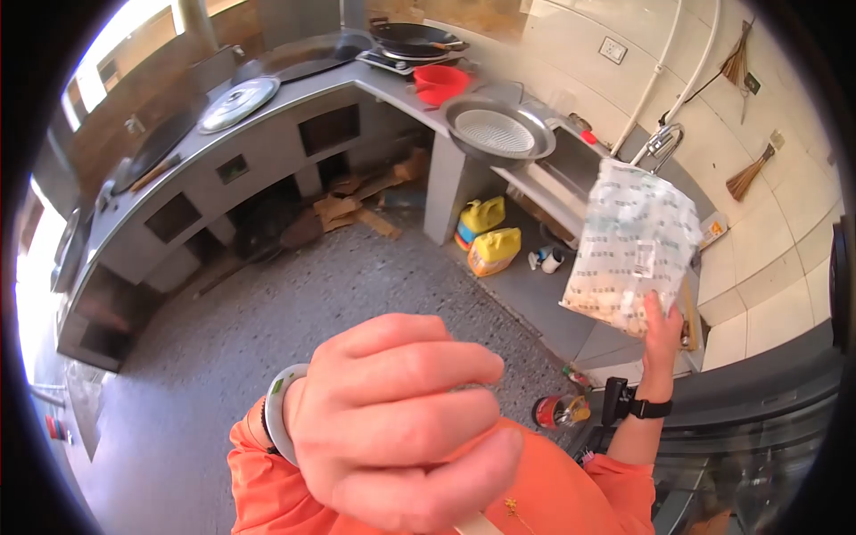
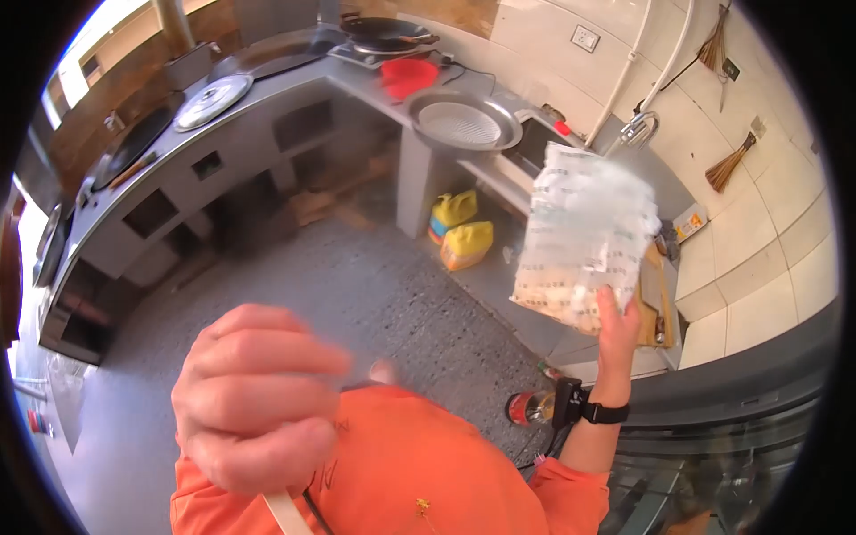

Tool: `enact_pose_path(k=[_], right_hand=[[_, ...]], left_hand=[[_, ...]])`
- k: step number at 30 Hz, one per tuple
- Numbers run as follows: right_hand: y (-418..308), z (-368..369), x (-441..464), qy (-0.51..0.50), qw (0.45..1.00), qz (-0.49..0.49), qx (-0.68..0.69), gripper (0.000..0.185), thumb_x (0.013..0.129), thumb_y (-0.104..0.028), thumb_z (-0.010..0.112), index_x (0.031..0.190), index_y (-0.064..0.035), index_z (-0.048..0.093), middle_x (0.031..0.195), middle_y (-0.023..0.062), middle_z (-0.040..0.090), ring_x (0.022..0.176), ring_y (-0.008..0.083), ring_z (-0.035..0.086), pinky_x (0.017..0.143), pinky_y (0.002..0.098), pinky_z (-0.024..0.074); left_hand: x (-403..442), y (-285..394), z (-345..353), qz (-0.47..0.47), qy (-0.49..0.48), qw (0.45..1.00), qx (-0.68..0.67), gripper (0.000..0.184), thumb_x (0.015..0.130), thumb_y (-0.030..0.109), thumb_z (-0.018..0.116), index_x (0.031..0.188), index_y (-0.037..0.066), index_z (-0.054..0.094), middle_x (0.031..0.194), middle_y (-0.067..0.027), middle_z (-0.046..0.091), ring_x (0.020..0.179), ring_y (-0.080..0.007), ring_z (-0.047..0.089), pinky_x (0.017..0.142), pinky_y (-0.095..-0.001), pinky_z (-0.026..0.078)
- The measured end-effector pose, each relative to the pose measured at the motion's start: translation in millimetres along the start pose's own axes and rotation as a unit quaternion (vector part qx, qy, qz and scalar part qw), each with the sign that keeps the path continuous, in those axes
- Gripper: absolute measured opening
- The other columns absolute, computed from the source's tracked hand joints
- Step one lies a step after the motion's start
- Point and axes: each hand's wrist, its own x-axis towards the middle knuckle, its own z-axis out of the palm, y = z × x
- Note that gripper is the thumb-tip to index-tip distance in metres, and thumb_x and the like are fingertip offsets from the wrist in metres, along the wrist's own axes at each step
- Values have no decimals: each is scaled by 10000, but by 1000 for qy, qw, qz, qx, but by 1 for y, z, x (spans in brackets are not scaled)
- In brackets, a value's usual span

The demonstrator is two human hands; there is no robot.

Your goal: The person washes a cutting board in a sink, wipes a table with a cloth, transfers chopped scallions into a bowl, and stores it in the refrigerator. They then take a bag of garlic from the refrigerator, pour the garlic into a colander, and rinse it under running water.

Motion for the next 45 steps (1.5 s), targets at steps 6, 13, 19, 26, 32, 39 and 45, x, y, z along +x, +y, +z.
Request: enact_pose_path(k=[6, 13, 19, 26, 32, 39, 45], right_hand=[[-3, 54, 125, -61, 983, -89, -149, 376, 806, -252, 610, 1049, 31, 563, 932, 97, 623, 853, 152, 547, 785, 293, 419], [-26, 154, 270, -136, 861, -213, -441, 339, 736, -380, 617, 885, -76, 608, 836, 197, 605, 770, 376, 565, 621, 422, 454], [-19, 219, 366, -211, 779, -342, -482, 334, 714, -344, 660, 877, -62, 585, 789, 169, 589, 733, 358, 566, 606, 415, 434], [-3, 242, 422, -324, 794, -256, -446, 295, 722, -333, 637, 855, -71, 604, 764, 191, 584, 705, 353, 562, 609, 408, 442], [26, 244, 434, -412, 905, 32, -102, 315, 826, -241, 584, 999, 23, 584, 866, 45, 617, 761, 98, 552, 680, 266, 446], [84, 269, 390, -395, 847, 318, 159, 387, 872, -277, 536, 1115, 25, 535, 989, 68, 599, 851, 125, 569, 778, 258, 441], [110, 286, 368, -422, 895, 121, -82, 526, 860, -314, 540, 1267, -15, 394, 1123, 137, 528, 946, 188, 548, 825, 299, 430]], left_hand=[[17, -126, 44, -12, 50, 994, -99, 108, 860, 141, 489, 865, 45, 538, 728, -72, 558, 638, -240, 595, 506, -310, 441], [25, -227, 81, -49, 44, 997, -50, 79, 829, 103, 499, 857, 37, 533, 724, -72, 554, 618, -243, 597, 516, -312, 449], [47, -304, 114, -85, 46, 995, 38, 71, 816, 95, 497, 845, 43, 536, 715, -73, 545, 625, -241, 600, 515, -313, 446], [52, -375, 141, -27, 79, 995, 58, 84, 781, 100, 556, 840, 39, 560, 731, -81, 540, 647, -238, 595, 520, -314, 450], [12, -424, 145, -343, 15, 930, -134, 338, 814, 342, 605, 902, 16, 584, 763, -103, 583, 663, -221, 588, 586, -304, 482], [-95, -445, 237, -605, -18, 544, -581, 602, 816, 402, 602, 1198, -28, 422, 1042, -100, 565, 830, -157, 568, 695, -269, 484], [-77, -458, 230, -718, 14, 523, -459, 413, 852, 314, 546, 1044, -50, 508, 802, -64, 595, 590, -83, 552, 473, -217, 454]])
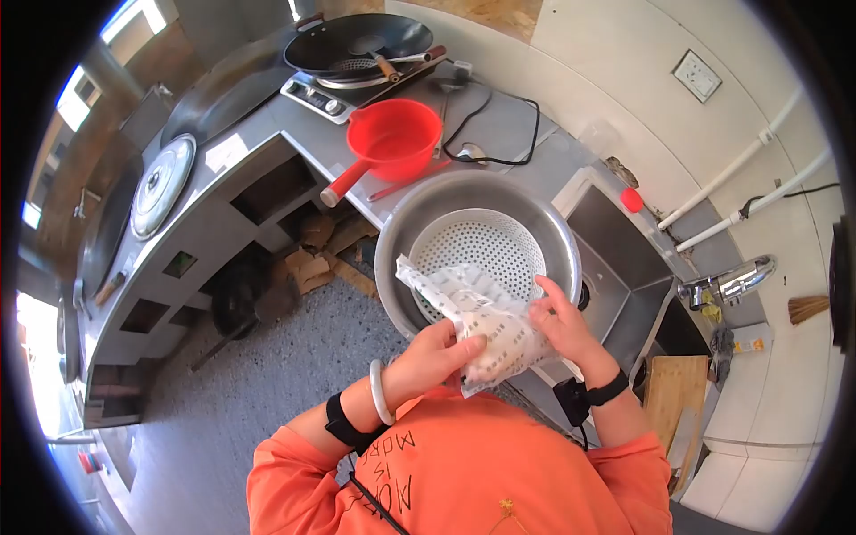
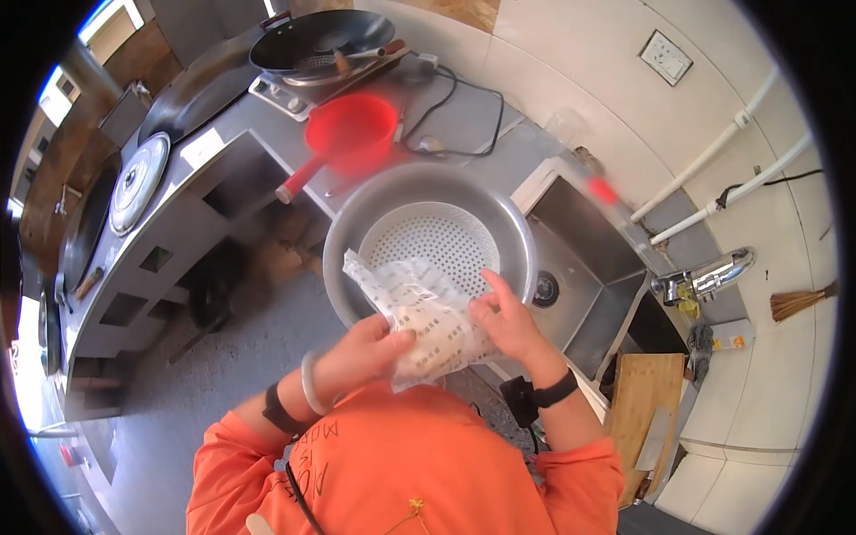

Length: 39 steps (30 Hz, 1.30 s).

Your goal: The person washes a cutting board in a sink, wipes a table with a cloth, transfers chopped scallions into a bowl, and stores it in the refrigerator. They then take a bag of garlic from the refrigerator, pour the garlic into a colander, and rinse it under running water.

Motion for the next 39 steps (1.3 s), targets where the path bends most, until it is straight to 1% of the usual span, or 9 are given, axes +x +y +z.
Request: enact_pose_path(k=[3, 5, 9, 12, 19, 27, 29, 34, 39], right_hand=[[-23, -6, -17, -64, 998, 4, -4, 609, 796, -339, 591, 1303, -83, 372, 1137, 134, 506, 1020, 211, 502, 859, 333, 410], [-25, -6, -22, -86, 955, -237, -157, 660, 752, -268, 654, 1311, -91, 351, 1180, 154, 476, 953, 271, 551, 818, 336, 439], [-37, 9, -27, 87, 943, -208, -245, 507, 740, -201, 638, 1190, -54, 456, 1026, 165, 536, 818, 318, 576, 702, 329, 464], [-47, 6, -11, 178, 949, -229, -124, 161, 768, -134, 581, 831, 6, 533, 712, 185, 509, 649, 361, 521, 553, 368, 411], [-73, -9, 9, 173, 940, -281, -90, 168, 811, -117, 550, 738, 10, 468, 666, 173, 456, 593, 344, 457, 521, 370, 373], [-87, -18, 26, 133, 919, -302, -217, 217, 814, -174, 569, 706, -8, 482, 628, 155, 461, 571, 338, 468, 507, 380, 373], [-85, -17, 29, 116, 910, -307, -254, 223, 814, -186, 570, 704, -10, 487, 631, 155, 471, 574, 344, 477, 506, 388, 374], [-83, -13, 25, 150, 921, -262, -247, 226, 780, -227, 608, 815, -11, 553, 689, 173, 541, 599, 346, 527, 527, 391, 403], [-83, -9, 27, 173, 928, -192, -270, 233, 777, -189, 605, 934, -17, 591, 748, 151, 598, 622, 304, 573, 564, 334, 446]], left_hand=[[18, 7, -5, -6, -13, 1000, -26, 424, 859, 355, 521, 1027, -35, 513, 771, -60, 587, 530, -85, 529, 426, -211, 434], [30, 12, -4, -9, -17, 999, -45, 433, 867, 391, 494, 1009, -17, 519, 740, -55, 577, 474, -86, 506, 383, -204, 413], [46, 42, 10, -26, -29, 997, -74, 386, 895, 377, 452, 1005, 15, 529, 765, -58, 593, 517, -107, 538, 402, -213, 410], [49, 64, 20, -3, 0, 994, -113, 425, 913, 407, 389, 997, 13, 528, 783, -84, 596, 567, -162, 571, 491, -261, 448], [40, 50, -5, 43, 59, 994, -82, 429, 904, 351, 454, 1082, -39, 430, 864, -101, 559, 655, -184, 598, 542, -259, 456], [59, 61, -6, 236, 102, 960, 108, 428, 751, 98, 638, 1094, 3, 399, 837, -78, 567, 717, -127, 574, 582, -243, 455], [71, 63, -14, 281, 207, 885, 309, 335, 744, 83, 640, 1018, 13, 460, 740, -63, 576, 666, -99, 555, 562, -250, 444], [80, 85, 0, 362, 131, 858, 342, 74, 744, 54, 572, 759, -7, 534, 658, -166, 548, 558, -294, 523, 535, -325, 428], [81, 96, 10, 359, 64, 833, 416, 139, 749, 48, 584, 879, 6, 561, 689, -138, 541, 594, -221, 493, 577, -293, 421]])
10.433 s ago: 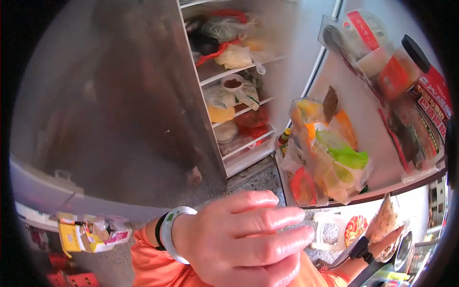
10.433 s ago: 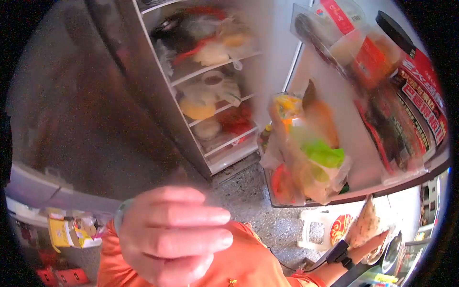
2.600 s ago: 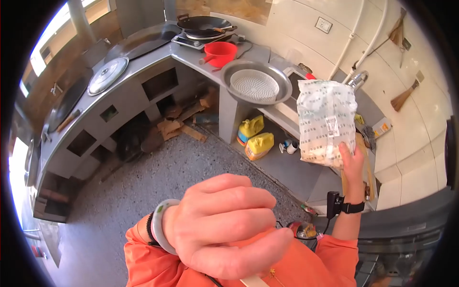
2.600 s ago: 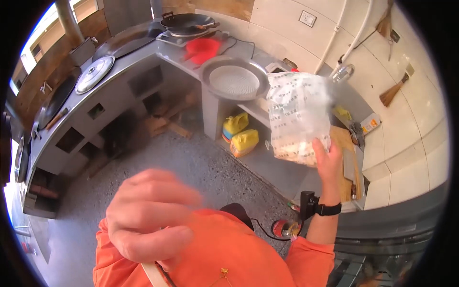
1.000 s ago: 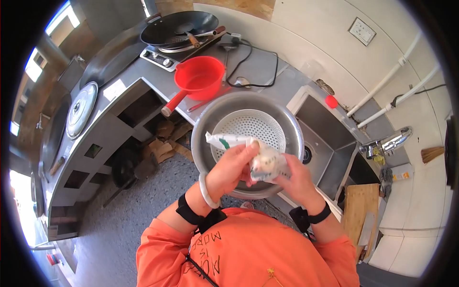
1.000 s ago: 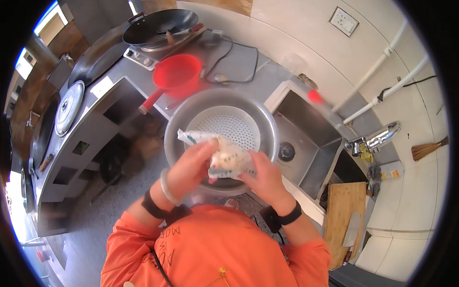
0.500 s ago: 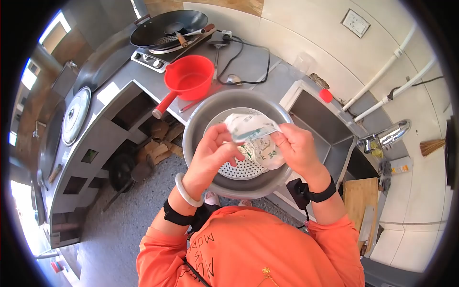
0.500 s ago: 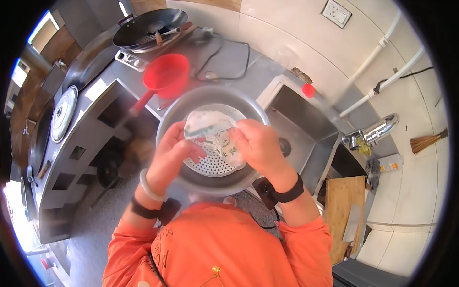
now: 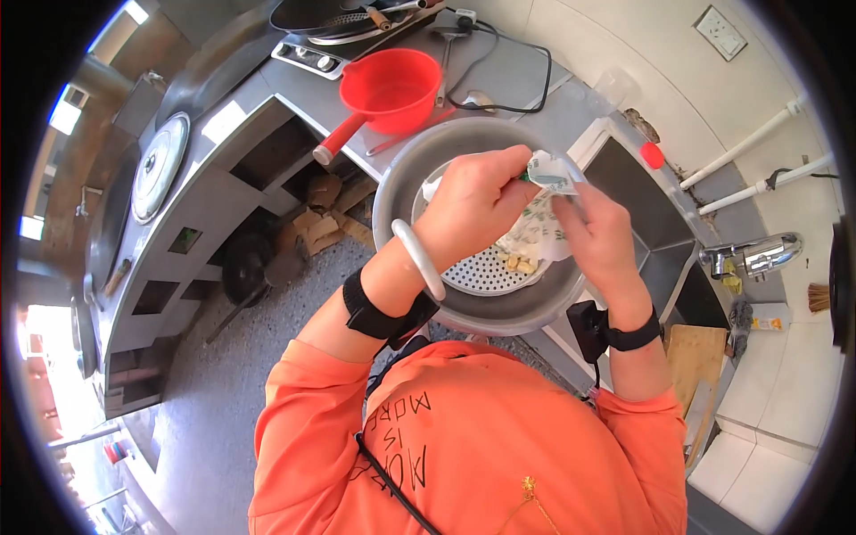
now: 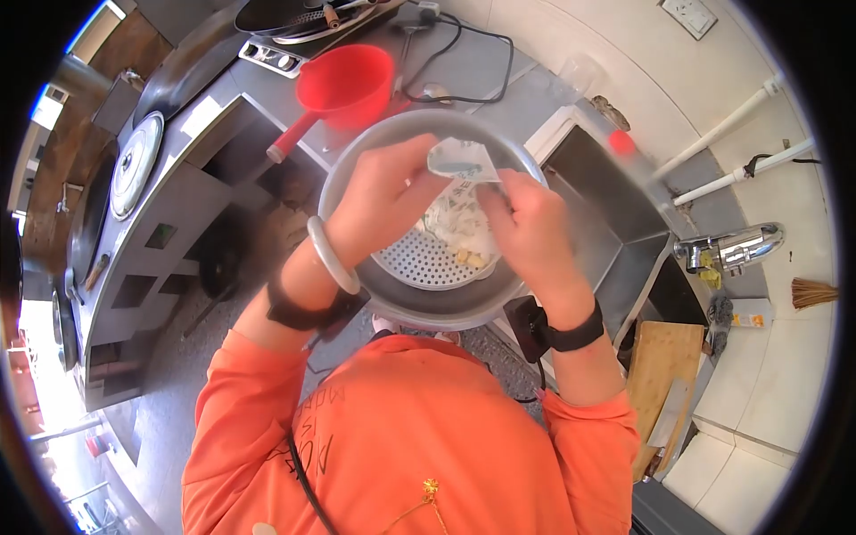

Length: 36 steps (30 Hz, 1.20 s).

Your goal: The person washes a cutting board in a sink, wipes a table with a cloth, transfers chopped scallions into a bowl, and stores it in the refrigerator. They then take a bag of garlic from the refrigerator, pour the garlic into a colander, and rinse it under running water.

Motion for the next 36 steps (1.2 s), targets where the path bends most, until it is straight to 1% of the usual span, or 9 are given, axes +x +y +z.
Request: enact_pose_path(k=[2, 10, 15, 18, 26, 28, 30, 32, 36], right_hand=[[5, 4, 1, 116, 984, -71, 113, 186, 804, -149, 571, 928, -13, 594, 720, 115, 596, 597, 218, 571, 559, 291, 436], [34, 23, 11, 16, 959, 58, 277, 216, 856, -154, 529, 984, 7, 592, 744, 33, 613, 672, 66, 519, 623, 245, 423], [38, 4, 10, 33, 944, 76, 320, 266, 863, -165, 520, 1052, 11, 581, 797, 19, 626, 717, 70, 531, 669, 234, 429], [58, -14, 2, 31, 962, 141, 231, 274, 865, -181, 506, 1043, 11, 588, 808, 27, 629, 745, 73, 541, 691, 240, 438], [89, -21, -19, 1, 984, 170, 55, 324, 842, -268, 511, 940, 29, 597, 749, 158, 623, 714, 194, 593, 655, 318, 444], [75, -15, -19, 165, 960, 48, 221, 282, 829, -206, 519, 972, 26, 588, 782, 172, 621, 717, 222, 594, 684, 331, 447], [76, -27, -28, 1, 977, 195, 82, 270, 797, -86, 503, 1032, 28, 569, 875, 150, 632, 760, 219, 604, 756, 310, 459], [98, -17, -22, 183, 981, -22, 56, 220, 840, -82, 505, 1003, 38, 590, 871, 51, 642, 792, 106, 566, 697, 271, 446], [71, -35, -9, -37, 985, 166, -35, 292, 774, -29, 502, 1048, 56, 554, 864, 115, 628, 740, 165, 583, 688, 298, 480]], left_hand=[[2, 6, -12, 17, -8, 1000, 19, 190, 718, 66, 623, 890, 12, 562, 754, -121, 561, 644, -208, 509, 602, -298, 424], [-26, -96, -10, -69, -104, 980, 157, 817, 649, 206, 702, 1327, 81, 264, 1211, -208, 420, 1091, -347, 457, 881, -384, 411], [-22, -103, -2, -236, -129, 956, 121, 235, 731, 168, 607, 939, 59, 592, 920, -141, 600, 968, -370, 517, 778, -413, 437], [-18, -79, -8, -134, -41, 977, 158, 113, 758, 167, 568, 727, 62, 594, 732, -92, 598, 814, -352, 540, 675, -422, 438], [3, -53, -17, 68, 16, 954, 293, 70, 756, 124, 559, 697, 87, 556, 680, -55, 547, 779, -257, 493, 707, -396, 379], [3, -43, -20, 121, 55, 951, 279, 59, 745, 112, 571, 703, 81, 544, 705, -53, 547, 788, -265, 498, 707, -396, 380], [0, -49, -19, 100, 34, 950, 295, 59, 738, 116, 583, 721, 75, 544, 723, -57, 542, 800, -270, 499, 711, -393, 378], [6, -48, -25, 120, 67, 955, 263, 67, 729, 118, 594, 731, 71, 547, 710, -61, 531, 786, -274, 499, 709, -394, 376], [7, -53, -32, 85, 50, 958, 270, 73, 749, 123, 584, 751, 58, 550, 704, -81, 511, 763, -284, 496, 691, -385, 374]])
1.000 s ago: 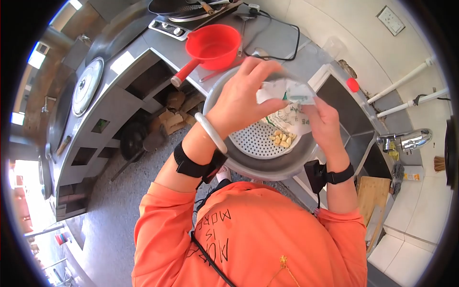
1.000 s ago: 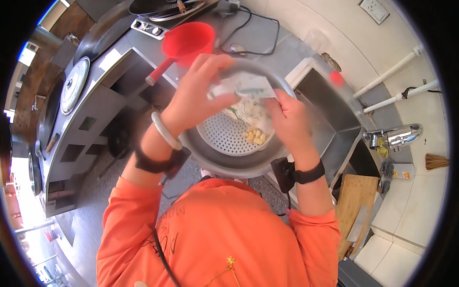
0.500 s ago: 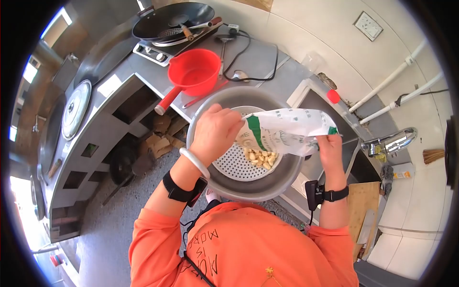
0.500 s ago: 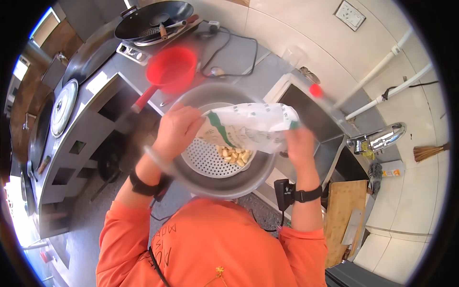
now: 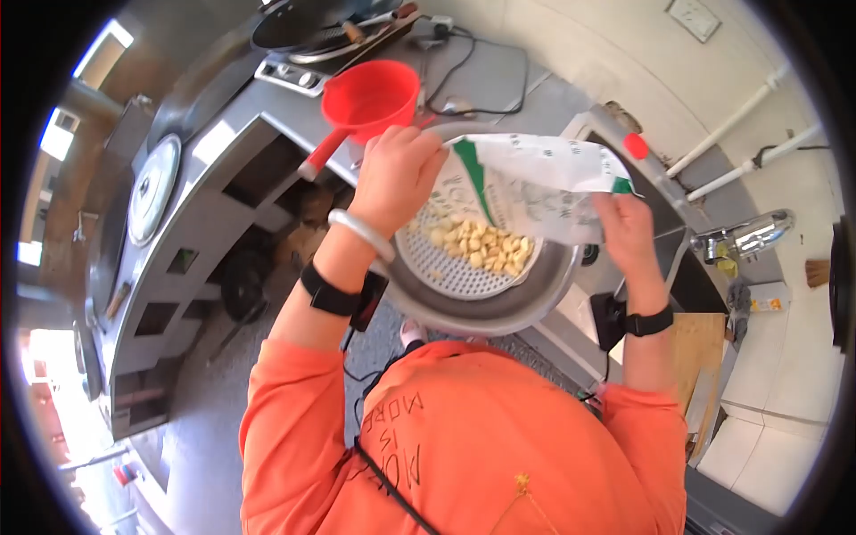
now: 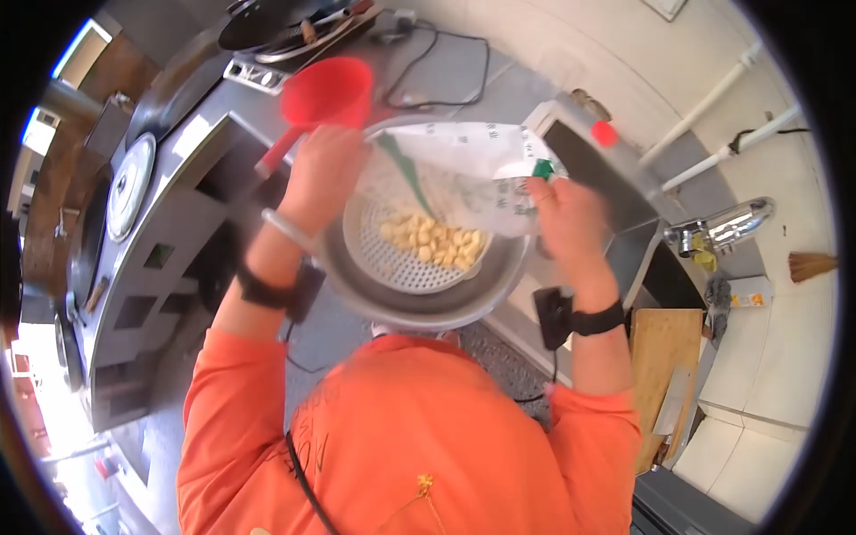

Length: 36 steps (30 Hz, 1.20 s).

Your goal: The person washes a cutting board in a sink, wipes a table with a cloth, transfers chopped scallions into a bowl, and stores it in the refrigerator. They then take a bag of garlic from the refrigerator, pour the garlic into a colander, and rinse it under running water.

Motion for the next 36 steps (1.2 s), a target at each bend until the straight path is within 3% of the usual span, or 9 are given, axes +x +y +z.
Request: enact_pose_path(k=[3, 6, 12, 18, 20, 23, 31, 33, 36], right_hand=[[-17, 1, -7, 144, 925, -169, 309, 223, 808, -98, 527, 1013, -21, 574, 715, 157, 566, 635, 211, 564, 609, 308, 453], [-27, -7, -5, 86, 987, -136, 19, 243, 804, -90, 529, 1034, -24, 568, 696, 147, 557, 640, 173, 564, 611, 288, 450], [-40, -13, 3, 147, 955, -202, 161, 150, 817, -95, 536, 915, 4, 593, 657, 69, 548, 611, 102, 479, 577, 254, 413], [-17, -18, -7, 218, 940, -86, 247, 278, 886, -209, 513, 751, 27, 572, 624, -22, 495, 639, 65, 436, 587, 222, 372], [7, -28, -14, 244, 950, -69, 181, 261, 885, -215, 520, 788, 22, 573, 686, -12, 519, 665, 76, 454, 600, 231, 385], [38, -21, -29, 256, 843, 36, 471, 250, 872, -165, 517, 995, 46, 568, 922, 74, 590, 834, 124, 546, 726, 270, 442], [128, -10, -127, 302, 716, 195, 599, 361, 876, -206, 506, 1137, 43, 494, 1117, 103, 550, 976, 187, 546, 835, 321, 441], [168, 0, -158, 341, 665, 256, 614, 383, 879, -209, 494, 1159, 52, 482, 1143, 94, 549, 1005, 200, 533, 866, 332, 425], [249, 39, -215, 348, 690, 300, 560, 387, 868, -206, 509, 1153, 54, 486, 1121, 105, 558, 989, 201, 540, 856, 326, 427]], left_hand=[[0, 5, -13, 33, 74, 997, 8, 83, 758, 127, 572, 754, 47, 547, 704, -95, 521, 749, -297, 499, 667, -396, 382], [-9, -7, -8, -37, 23, 999, 2, 83, 767, 127, 562, 771, 44, 554, 718, -108, 533, 743, -315, 506, 644, -410, 391], [-24, -8, -8, -75, 54, 996, -17, 175, 777, 143, 564, 921, 44, 571, 819, -142, 565, 792, -336, 525, 690, -405, 429], [-49, -16, -10, -214, 44, 973, -73, 274, 774, 205, 579, 986, 33, 559, 866, -176, 583, 841, -349, 556, 727, -413, 446], [-62, -24, -1, -342, -129, 929, -53, 340, 760, 240, 590, 1011, 14, 558, 876, -199, 600, 833, -359, 578, 735, -414, 456], [-68, -38, 27, -334, -250, 907, 59, 399, 745, 254, 599, 1028, -21, 548, 930, -225, 606, 893, -363, 583, 789, -400, 462], [-66, -88, 79, -319, -347, 875, 112, 296, 735, 103, 485, 968, -26, 613, 1003, -254, 584, 986, -366, 553, 848, -381, 445], [-65, -84, 64, -491, -280, 815, -125, 257, 728, 127, 520, 934, 2, 611, 864, -172, 634, 737, -267, 646, 572, -368, 529], [-68, -74, 41, -462, -200, 802, -323, 207, 744, 81, 485, 925, 18, 563, 754, -75, 606, 588, -176, 606, 442, -302, 507]])
